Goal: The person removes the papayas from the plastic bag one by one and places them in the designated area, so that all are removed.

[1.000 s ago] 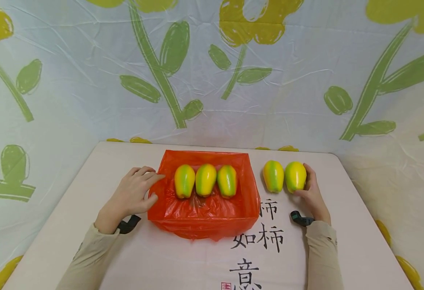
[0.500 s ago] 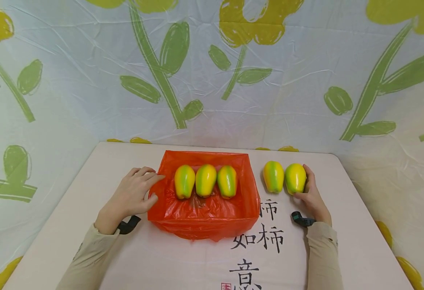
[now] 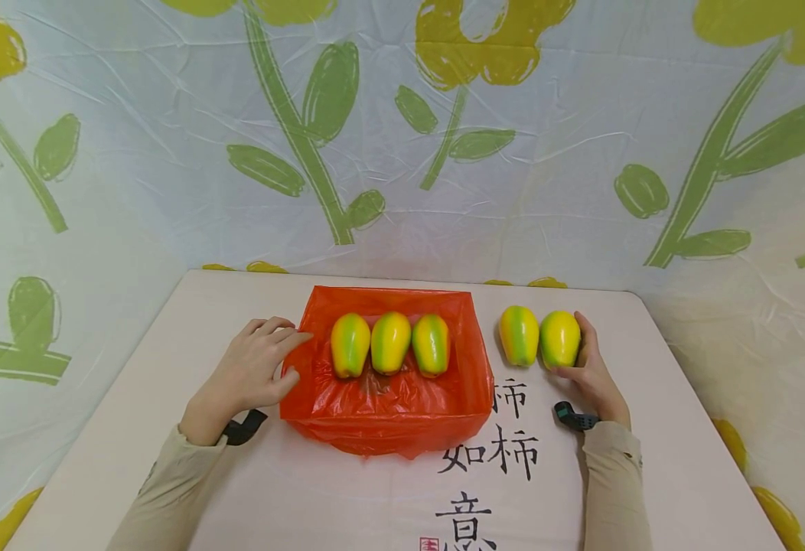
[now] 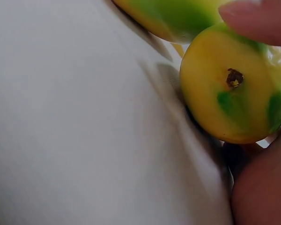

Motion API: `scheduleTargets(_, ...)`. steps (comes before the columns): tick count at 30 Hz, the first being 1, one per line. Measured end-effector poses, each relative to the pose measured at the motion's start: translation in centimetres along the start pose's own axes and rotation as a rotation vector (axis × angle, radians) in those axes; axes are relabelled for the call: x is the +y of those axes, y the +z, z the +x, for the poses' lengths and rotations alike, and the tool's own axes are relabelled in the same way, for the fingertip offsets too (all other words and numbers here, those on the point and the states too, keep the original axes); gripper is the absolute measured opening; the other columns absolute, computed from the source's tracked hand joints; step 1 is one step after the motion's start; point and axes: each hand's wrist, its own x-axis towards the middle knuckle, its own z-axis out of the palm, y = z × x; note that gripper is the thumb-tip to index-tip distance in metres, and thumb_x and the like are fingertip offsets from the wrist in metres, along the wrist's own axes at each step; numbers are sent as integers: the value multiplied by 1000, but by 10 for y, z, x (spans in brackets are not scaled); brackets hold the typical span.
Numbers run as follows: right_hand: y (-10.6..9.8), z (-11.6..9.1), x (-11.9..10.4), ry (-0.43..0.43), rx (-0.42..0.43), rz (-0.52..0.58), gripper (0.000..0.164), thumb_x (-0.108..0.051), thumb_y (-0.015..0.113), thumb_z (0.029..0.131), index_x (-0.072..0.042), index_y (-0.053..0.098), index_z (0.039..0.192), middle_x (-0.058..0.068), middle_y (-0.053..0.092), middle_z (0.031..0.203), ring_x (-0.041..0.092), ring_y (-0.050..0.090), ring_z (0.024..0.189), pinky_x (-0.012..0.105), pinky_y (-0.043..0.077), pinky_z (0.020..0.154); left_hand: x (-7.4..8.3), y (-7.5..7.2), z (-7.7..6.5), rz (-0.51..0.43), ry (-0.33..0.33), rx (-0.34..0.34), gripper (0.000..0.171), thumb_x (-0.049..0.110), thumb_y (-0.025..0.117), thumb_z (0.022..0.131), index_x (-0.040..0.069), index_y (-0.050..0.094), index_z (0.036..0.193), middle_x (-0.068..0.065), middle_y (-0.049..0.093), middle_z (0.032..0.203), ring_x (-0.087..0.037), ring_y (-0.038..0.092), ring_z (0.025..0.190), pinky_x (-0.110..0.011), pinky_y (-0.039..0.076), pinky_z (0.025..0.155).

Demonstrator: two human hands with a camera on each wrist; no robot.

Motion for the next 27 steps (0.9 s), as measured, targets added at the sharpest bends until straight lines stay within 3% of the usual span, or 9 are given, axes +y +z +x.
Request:
scheduleTargets(13,-1,3,5,-21,31,13,106,23,55,76,-14,-1,158,19,-3,158,5,14,132,16,3,109,0,0,-1,-1,-4,-1,46,24,55,78,6,69,117,-9,70,110,-30,55,110,-51,42,97)
scheduleTargets(27,-1,1,-1,3,34,-32,105,17,59,80,-14,-3,159,19,-7,162,20,1,145,16,-1,111,0,0,-1,2,-2,8,45,24,56,78,6,70,117,-9,70,110,-29,55,109,-51,42,96)
